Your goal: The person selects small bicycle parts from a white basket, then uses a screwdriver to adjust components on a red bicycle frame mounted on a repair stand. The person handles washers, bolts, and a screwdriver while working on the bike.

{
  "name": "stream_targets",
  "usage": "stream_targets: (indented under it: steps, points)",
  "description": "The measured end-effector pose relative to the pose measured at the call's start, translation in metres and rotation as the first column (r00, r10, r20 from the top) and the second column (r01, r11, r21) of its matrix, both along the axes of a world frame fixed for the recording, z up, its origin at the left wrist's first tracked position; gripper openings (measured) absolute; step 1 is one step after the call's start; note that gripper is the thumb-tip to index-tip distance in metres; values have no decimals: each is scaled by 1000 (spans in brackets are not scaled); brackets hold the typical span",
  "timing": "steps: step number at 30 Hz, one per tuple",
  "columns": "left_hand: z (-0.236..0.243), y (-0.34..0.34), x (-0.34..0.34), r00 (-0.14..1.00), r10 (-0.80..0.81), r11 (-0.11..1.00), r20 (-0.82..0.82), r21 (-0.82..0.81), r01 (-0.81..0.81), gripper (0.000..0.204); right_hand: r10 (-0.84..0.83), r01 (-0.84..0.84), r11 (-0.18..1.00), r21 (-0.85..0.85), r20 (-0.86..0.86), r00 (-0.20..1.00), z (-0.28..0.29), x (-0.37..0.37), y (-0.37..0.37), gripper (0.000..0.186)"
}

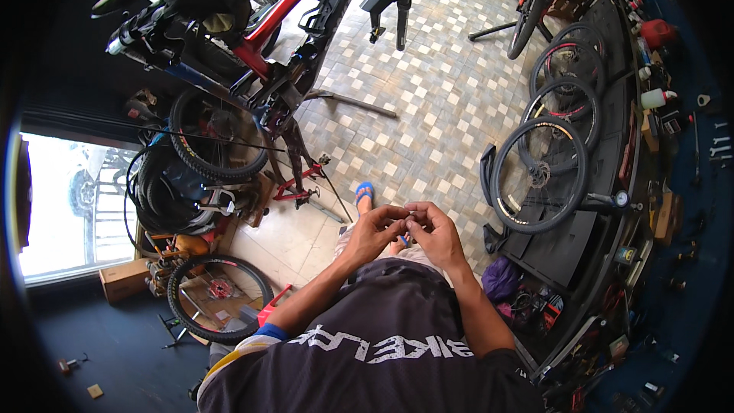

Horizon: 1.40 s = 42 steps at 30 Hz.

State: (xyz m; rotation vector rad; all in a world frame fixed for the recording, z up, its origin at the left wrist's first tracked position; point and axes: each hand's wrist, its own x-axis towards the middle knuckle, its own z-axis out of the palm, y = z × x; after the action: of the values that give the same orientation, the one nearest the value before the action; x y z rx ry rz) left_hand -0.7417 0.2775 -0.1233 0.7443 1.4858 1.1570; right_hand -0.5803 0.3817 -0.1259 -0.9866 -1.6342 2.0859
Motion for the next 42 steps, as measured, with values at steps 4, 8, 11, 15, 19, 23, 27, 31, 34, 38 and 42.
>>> stream_targets:
  steps: [4, 8, 11, 15, 19, 23, 27, 31, 34, 38, 42]
  points:
    - [1, 9, -7, 990, -34, 999, 140, -7, 35, 28, -19, 9, 989, 150, 67, 998, 17, 0, -1, 39]
    - [3, 23, -15, 970, -182, 982, 162, 76, 171, 23, -77, 70, 987, 144, 41, 996, 41, 6, -5, 45]
    - [1, 31, -19, 961, -273, 954, 43, 140, 265, 18, -190, 188, 978, 88, 7, 982, 42, 7, -20, 52]
    - [23, 39, -25, 919, -392, 905, -51, 161, 395, 15, -407, 406, 912, -59, -18, 913, 41, 9, -49, 53]
    - [15, 37, -27, 858, -514, 850, -11, 124, 511, 16, -605, 590, 789, -171, -50, 795, 41, 5, -77, 48]
    - [-26, 34, -9, 823, -551, 808, 136, 335, 485, 12, -794, 779, 606, -162, -61, 605, 31, 23, -112, 41]
    - [-14, 42, 20, 725, -621, 784, 298, 225, 579, 14, -906, 901, 423, -92, -20, 423, 43, 67, -145, 34]
    - [16, 47, 68, 614, -738, 670, 281, 189, 718, 25, -969, 968, 246, 57, 9, 246, 58, 110, -184, 32]
    - [8, 38, 115, 476, -826, 543, 302, 197, 817, 25, -995, 980, 101, 171, -1, 103, 72, 147, -234, 28]
    - [6, 15, 181, 316, -897, 386, 310, 195, 902, 21, -997, 978, -72, 194, -9, -71, 79, 198, -308, 22]
    - [22, -29, 259, 256, -915, 315, 311, 156, 936, 19, -962, 909, -267, 320, -27, -273, 76, 277, -380, 18]
